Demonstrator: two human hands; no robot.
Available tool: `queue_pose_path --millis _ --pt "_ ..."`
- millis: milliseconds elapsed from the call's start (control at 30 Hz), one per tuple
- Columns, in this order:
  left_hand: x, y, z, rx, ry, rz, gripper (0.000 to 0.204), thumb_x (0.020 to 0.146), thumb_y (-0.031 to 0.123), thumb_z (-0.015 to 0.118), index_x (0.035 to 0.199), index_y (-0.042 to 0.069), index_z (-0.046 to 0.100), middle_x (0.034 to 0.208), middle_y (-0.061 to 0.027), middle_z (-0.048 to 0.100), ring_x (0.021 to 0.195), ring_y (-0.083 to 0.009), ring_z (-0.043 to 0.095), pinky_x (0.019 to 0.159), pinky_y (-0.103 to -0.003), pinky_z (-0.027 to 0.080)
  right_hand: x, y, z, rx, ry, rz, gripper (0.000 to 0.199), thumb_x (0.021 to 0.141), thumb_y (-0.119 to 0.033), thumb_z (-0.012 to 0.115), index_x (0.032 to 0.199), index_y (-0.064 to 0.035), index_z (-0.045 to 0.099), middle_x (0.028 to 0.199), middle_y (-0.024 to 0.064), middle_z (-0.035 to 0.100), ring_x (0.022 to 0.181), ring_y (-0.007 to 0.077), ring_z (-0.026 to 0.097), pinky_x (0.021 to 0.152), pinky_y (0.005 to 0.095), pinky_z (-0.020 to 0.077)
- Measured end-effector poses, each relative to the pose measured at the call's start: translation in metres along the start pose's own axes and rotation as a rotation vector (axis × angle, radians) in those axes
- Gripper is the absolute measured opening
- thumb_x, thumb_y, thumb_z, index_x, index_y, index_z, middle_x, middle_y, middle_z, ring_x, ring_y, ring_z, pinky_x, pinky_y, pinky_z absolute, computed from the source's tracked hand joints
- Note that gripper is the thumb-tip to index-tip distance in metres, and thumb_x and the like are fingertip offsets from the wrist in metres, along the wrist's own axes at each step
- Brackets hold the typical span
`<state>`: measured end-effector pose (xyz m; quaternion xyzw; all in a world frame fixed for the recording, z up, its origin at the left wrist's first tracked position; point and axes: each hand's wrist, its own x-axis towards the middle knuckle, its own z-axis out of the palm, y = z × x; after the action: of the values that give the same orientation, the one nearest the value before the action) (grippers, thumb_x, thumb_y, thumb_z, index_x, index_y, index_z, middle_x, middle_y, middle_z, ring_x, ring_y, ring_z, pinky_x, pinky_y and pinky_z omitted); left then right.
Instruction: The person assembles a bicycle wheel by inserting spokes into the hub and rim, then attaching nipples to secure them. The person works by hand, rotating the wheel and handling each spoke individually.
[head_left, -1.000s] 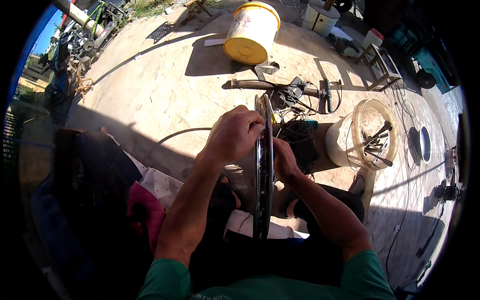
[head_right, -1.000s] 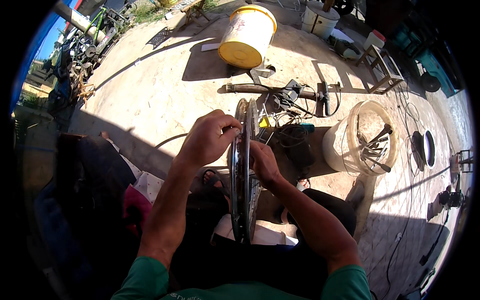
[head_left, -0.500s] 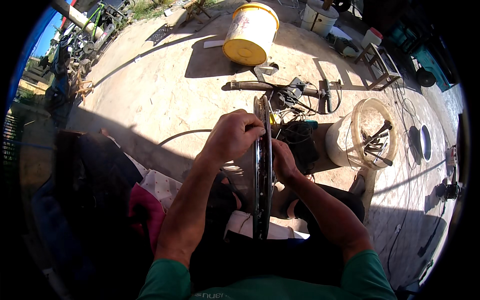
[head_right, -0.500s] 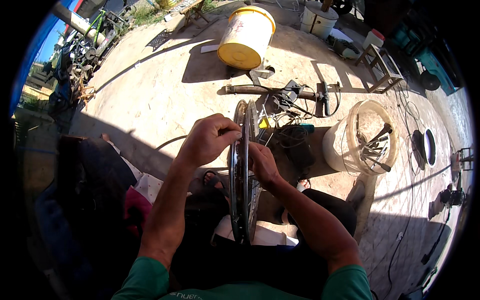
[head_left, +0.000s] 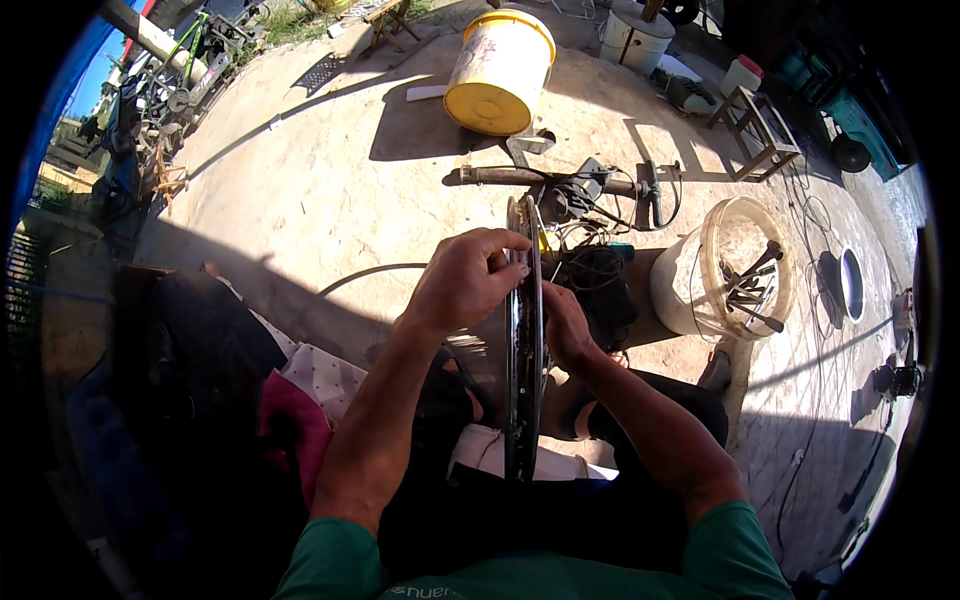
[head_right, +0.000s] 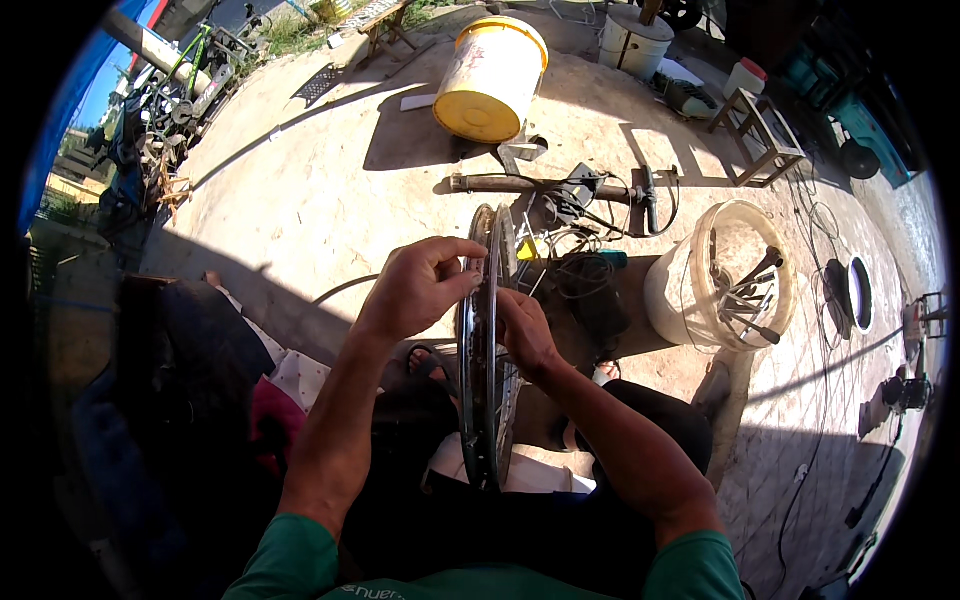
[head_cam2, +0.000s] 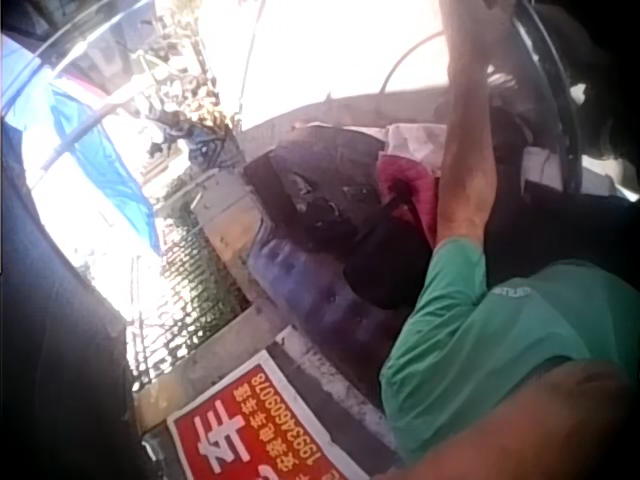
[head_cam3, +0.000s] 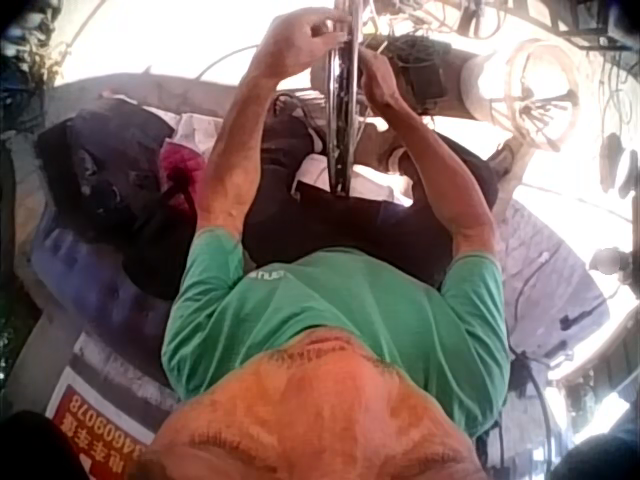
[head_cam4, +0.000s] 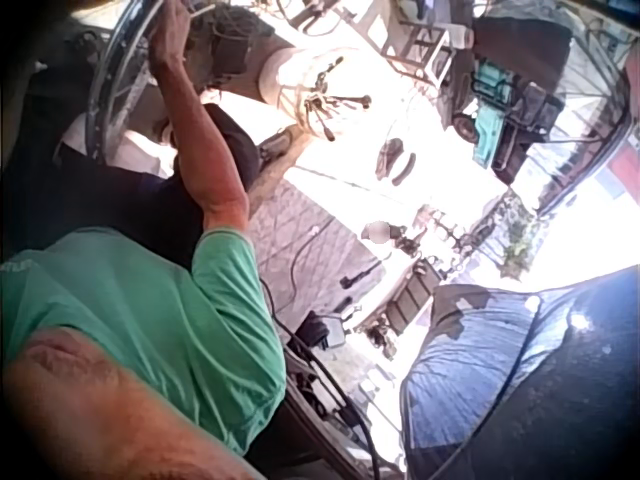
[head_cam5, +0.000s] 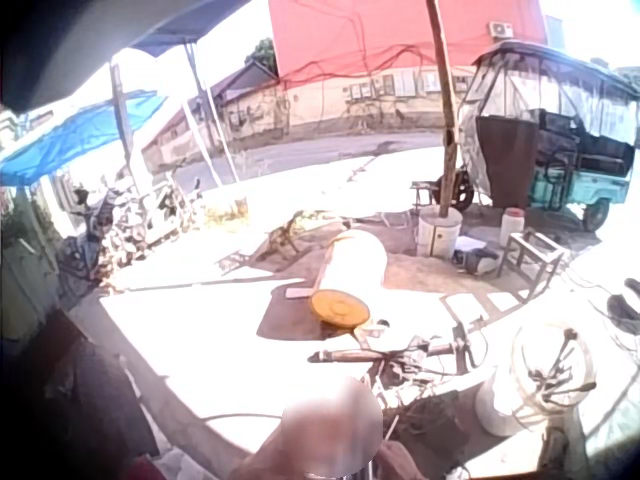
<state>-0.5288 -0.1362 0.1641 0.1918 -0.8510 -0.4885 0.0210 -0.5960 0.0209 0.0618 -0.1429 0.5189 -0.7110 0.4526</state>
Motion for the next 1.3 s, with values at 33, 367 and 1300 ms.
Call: queue_pose_path --millis 33,367,1300 --pt "0.000 0.005 -0.002 0.016 -0.037 -0.093 0.014 0.085 0.012 0.075 0.094 0.001 0.074 0.083 -0.0077 0.067 0.072 -0.0132 0.061 0.067 -0.029 0.050 0.001 0.002 -0.003 0.011 0.004 0.012 0.040 0.102 -0.041 0.050 0.082 -0.0085 0.062 0.064 -0.0086 0.040 0.054 0.0025 0.031 0.049 0.0230 0.0225" --pt "0.003 -0.019 0.010 -0.063 0.089 0.197 0.016 0.086 0.013 0.074 0.098 0.003 0.074 0.068 -0.0012 0.060 0.061 -0.0071 0.052 0.057 -0.026 0.044 0.002 0.006 -0.003 0.020 0.007 0.024 0.040 0.102 -0.041 0.050 0.081 -0.0087 0.062 0.063 -0.0087 0.040 0.053 0.0027 0.031 0.049 0.0233 0.0220" --pt "0.002 -0.006 0.008 -0.126 0.114 -0.011 0.020 0.089 0.017 0.073 0.101 0.001 0.069 0.067 0.0003 0.058 0.051 -0.0037 0.043 0.048 -0.023 0.035 0.003 0.003 -0.002 0.006 0.042 0.029 0.039 0.100 -0.042 0.052 0.081 -0.0094 0.063 0.062 -0.0091 0.038 0.053 0.0029 0.031 0.049 0.0242 0.0216"
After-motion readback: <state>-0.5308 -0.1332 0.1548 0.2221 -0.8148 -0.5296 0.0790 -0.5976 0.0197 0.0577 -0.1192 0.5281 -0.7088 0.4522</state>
